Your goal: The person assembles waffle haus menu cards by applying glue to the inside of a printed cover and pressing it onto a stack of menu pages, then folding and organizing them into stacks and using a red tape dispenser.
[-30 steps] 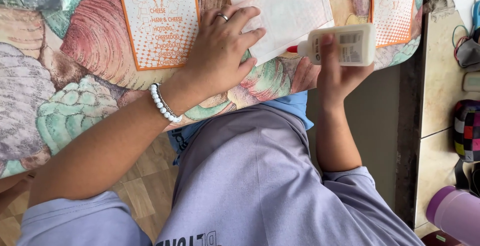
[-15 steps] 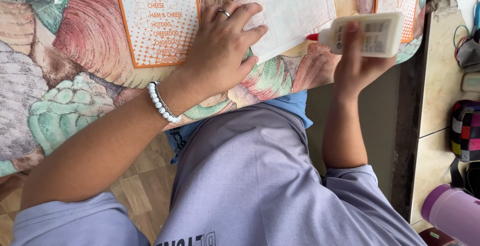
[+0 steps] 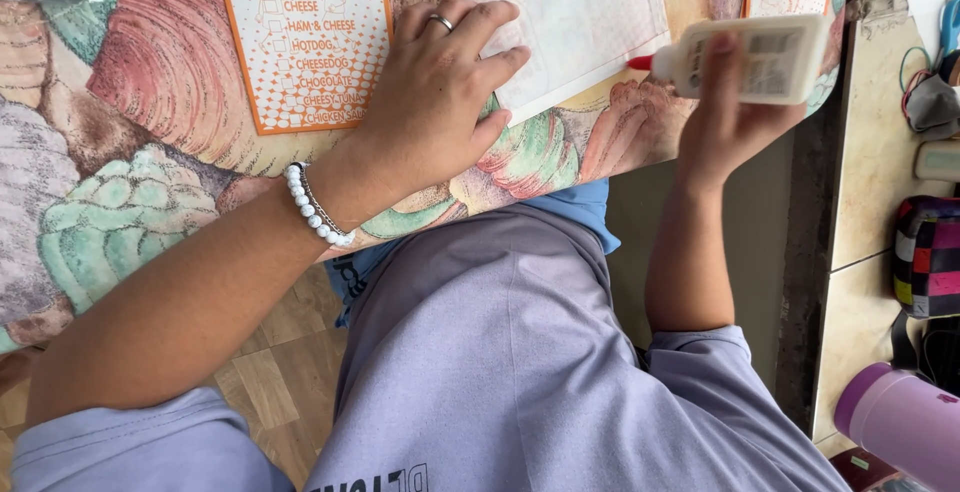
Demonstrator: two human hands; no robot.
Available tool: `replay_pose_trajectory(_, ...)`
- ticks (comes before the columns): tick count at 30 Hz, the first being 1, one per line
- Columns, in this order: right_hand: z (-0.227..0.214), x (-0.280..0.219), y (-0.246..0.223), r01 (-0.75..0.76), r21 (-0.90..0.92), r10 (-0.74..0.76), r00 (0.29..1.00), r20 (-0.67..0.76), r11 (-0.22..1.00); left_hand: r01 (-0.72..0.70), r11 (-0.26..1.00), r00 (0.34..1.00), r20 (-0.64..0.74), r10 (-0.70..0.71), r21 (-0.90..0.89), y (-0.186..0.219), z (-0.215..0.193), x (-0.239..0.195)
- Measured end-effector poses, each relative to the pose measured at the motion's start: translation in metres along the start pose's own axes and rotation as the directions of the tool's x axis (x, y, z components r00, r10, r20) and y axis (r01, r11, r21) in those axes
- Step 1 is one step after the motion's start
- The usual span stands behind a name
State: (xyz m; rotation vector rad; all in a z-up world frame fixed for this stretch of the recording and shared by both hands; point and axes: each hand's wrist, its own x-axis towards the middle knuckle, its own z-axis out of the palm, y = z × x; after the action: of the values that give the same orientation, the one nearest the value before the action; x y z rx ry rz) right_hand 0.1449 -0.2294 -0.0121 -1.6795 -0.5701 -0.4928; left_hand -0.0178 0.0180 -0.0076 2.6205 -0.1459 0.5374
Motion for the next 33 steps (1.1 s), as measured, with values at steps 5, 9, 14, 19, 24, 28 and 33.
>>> replay_pose_trajectory(5,0.004,-0.004,-0.007,0.005,-0.041,-0.003,0.998,0.060,0.999,0.002,1.000,1.000,0.004,-0.002,-0.007,0.000,0.000,0.001)
replay_pose_trajectory(9,0.007,-0.011,-0.010,-0.026,0.000,0.026,0.999,0.039,1.000,-0.006,1.000,1.000,0.011,0.006,-0.009,0.001,-0.001,0.002)
replay_pose_trajectory(14,-0.008,0.018,0.011,0.000,-0.026,-0.002,0.997,-0.078,1.000,-0.001,1.000,1.000,0.011,0.001,-0.003,0.000,0.000,0.001)
replay_pose_trajectory(19,-0.005,0.011,0.006,0.015,-0.017,-0.015,0.999,-0.037,1.000,-0.004,1.000,1.000,0.012,0.004,0.005,0.000,-0.001,0.002)
replay_pose_trajectory(24,-0.016,0.010,0.023,0.056,0.039,-0.056,0.998,-0.007,0.998,-0.008,1.000,1.000,0.021,0.007,0.008,0.002,-0.003,0.003)
replay_pose_trajectory(28,-0.042,0.026,0.040,-0.196,0.114,0.210,0.969,-0.129,0.974,-0.017,1.000,1.000,0.024,0.017,0.003,0.002,-0.005,0.003)
replay_pose_trajectory(33,-0.075,0.052,-0.006,-0.573,0.336,0.629,0.773,-0.084,0.748,-0.112,0.993,0.992,-0.057,0.109,-0.047,-0.001,-0.021,0.013)
